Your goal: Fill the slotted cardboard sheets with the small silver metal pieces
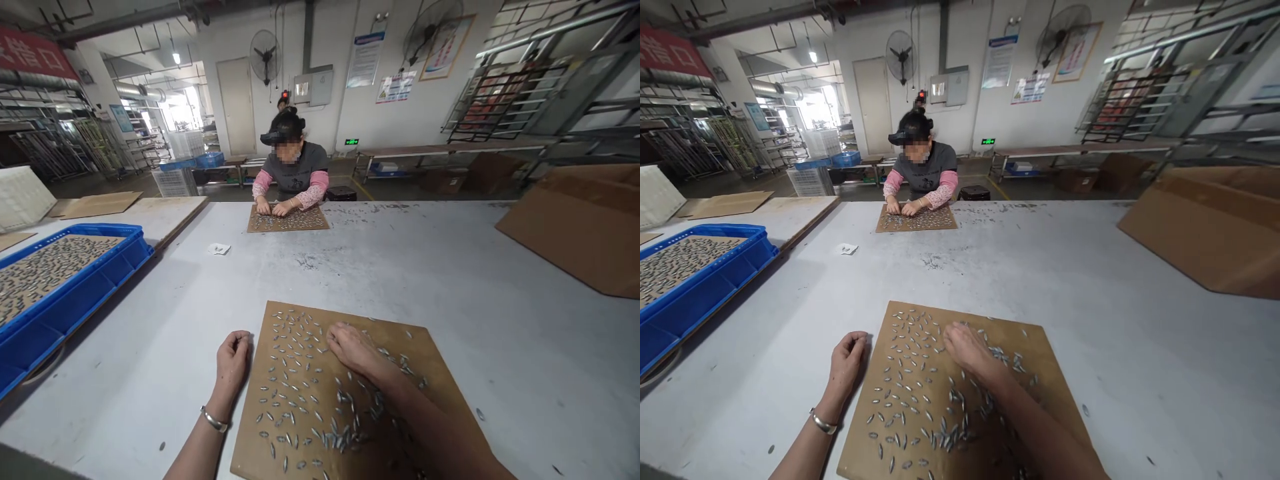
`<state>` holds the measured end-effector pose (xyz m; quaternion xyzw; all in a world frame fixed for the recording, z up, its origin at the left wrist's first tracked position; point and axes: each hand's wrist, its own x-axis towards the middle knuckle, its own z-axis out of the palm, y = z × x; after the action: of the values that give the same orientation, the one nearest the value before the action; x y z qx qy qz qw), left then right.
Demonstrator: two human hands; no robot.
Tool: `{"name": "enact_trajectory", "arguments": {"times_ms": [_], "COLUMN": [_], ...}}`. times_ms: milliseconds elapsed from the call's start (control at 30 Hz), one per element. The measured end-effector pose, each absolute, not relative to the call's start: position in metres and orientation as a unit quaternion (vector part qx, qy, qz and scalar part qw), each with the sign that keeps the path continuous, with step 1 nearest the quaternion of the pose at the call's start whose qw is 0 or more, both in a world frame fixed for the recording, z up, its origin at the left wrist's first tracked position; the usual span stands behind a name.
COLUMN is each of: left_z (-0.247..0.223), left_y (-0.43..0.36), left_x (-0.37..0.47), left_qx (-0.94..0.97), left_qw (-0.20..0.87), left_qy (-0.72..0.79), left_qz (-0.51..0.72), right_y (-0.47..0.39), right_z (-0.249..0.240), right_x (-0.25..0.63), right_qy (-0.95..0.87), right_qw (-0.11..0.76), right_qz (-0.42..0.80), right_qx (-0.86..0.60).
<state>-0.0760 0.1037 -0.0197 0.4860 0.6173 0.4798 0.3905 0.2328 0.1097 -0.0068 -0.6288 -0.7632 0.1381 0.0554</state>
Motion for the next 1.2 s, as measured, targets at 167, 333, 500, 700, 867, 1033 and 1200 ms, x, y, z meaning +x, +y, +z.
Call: {"name": "enact_trajectory", "arguments": {"times_ms": [167, 333, 500, 700, 867, 1033, 1200], "left_z": [-0.017, -0.018, -0.023, -0.028, -0.026, -0.028, -0.028], "left_y": [0.104, 0.103, 0.106, 0.108, 0.106, 0.106, 0.106], "left_x": [-0.074, -0.074, -0.076, -0.076, -0.075, -0.077, -0.076], "left_qx": [0.487, 0.494, 0.495, 0.493, 0.489, 0.489, 0.487], "left_qw": [0.400, 0.394, 0.390, 0.390, 0.394, 0.401, 0.403], "left_qy": [0.617, 0.616, 0.620, 0.622, 0.620, 0.613, 0.611], "left_qz": [0.471, 0.470, 0.468, 0.466, 0.471, 0.475, 0.476], "right_y": [0.102, 0.107, 0.099, 0.057, 0.058, 0.056, 0.058], "right_z": [-0.016, -0.022, -0.012, -0.018, -0.018, -0.014, -0.016], "right_x": [0.238, 0.236, 0.237, 0.237, 0.226, 0.225, 0.220], "right_qy": [-0.797, -0.771, -0.756, -0.771, -0.780, -0.793, -0.785], "right_qw": [0.087, 0.078, 0.098, 0.028, -0.010, -0.033, -0.007], "right_qz": [0.175, 0.157, 0.169, 0.134, 0.114, 0.102, 0.082], "right_qx": [-0.572, -0.612, -0.624, -0.622, -0.615, -0.600, -0.614]}}
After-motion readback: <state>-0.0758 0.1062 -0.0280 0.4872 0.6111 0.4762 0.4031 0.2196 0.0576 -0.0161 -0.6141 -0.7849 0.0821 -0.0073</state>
